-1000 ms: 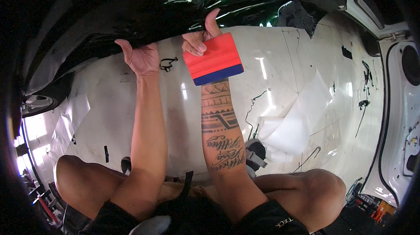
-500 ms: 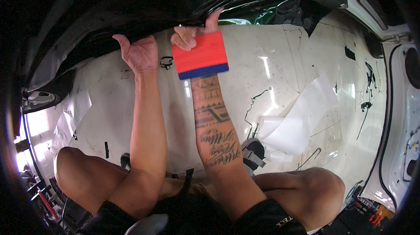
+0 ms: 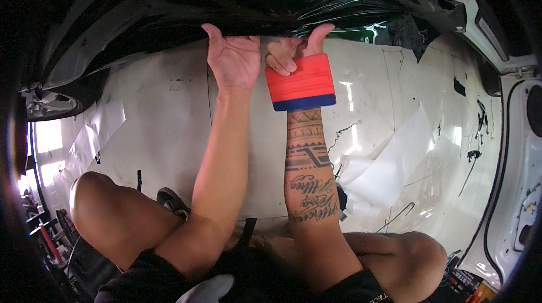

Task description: The person kneels beside a dark car and uses a red squeegee to apply a black vinyl wrap to the lower side skirt. They smooth the film along the edge, tuck it into seams, and repeatedly press the surface to remove air bubbles.

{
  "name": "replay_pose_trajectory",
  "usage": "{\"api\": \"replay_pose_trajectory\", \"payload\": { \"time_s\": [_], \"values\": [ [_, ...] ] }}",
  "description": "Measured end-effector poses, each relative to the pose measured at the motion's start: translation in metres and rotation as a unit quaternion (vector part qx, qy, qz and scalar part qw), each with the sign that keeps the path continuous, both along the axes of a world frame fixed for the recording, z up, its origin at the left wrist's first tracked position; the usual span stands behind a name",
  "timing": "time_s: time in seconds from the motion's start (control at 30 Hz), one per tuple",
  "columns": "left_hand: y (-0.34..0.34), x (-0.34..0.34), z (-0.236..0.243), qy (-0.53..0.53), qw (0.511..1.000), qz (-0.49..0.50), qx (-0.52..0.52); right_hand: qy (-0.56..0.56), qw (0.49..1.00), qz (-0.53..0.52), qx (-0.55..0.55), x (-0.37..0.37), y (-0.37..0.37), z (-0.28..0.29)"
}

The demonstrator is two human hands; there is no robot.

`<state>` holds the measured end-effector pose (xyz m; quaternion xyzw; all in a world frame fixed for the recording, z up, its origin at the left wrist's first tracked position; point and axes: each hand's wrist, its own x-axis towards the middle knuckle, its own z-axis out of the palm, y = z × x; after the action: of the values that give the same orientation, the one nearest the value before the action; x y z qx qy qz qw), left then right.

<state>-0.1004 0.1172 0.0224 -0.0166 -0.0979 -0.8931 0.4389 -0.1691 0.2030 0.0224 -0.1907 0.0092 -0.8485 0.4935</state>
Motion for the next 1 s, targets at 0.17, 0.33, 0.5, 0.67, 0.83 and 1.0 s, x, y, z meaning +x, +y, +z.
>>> {"api": "replay_pose_trajectory", "payload": {
  "time_s": [0.17,0.33,0.5,0.67,0.83,1.0],
  "values": [
    [0.001,0.024,-0.006,-0.017,0.999,0.041,0.017,0.149,0.921,-0.178,0.314,0.024,0.005,-0.005],
    [0.018,0.007,0.010,-0.119,0.987,0.099,0.030,0.224,0.710,-0.096,0.660,-0.010,0.080,-0.050],
    [0.024,-0.003,0.037,-0.298,0.941,0.105,0.123,0.779,0.290,0.138,0.538,0.011,0.109,0.028],
    [0.002,0.016,0.063,-0.291,0.920,0.197,0.175,0.648,0.335,0.223,0.646,0.061,0.139,0.182],
    [0.032,-0.002,0.067,-0.330,0.907,0.156,0.209,0.603,0.274,0.053,0.747,0.058,0.192,0.241],
    [0.023,0.013,0.063,-0.367,0.901,0.188,0.135,0.688,0.321,0.004,0.651,0.036,0.183,0.227]
  ]
}}
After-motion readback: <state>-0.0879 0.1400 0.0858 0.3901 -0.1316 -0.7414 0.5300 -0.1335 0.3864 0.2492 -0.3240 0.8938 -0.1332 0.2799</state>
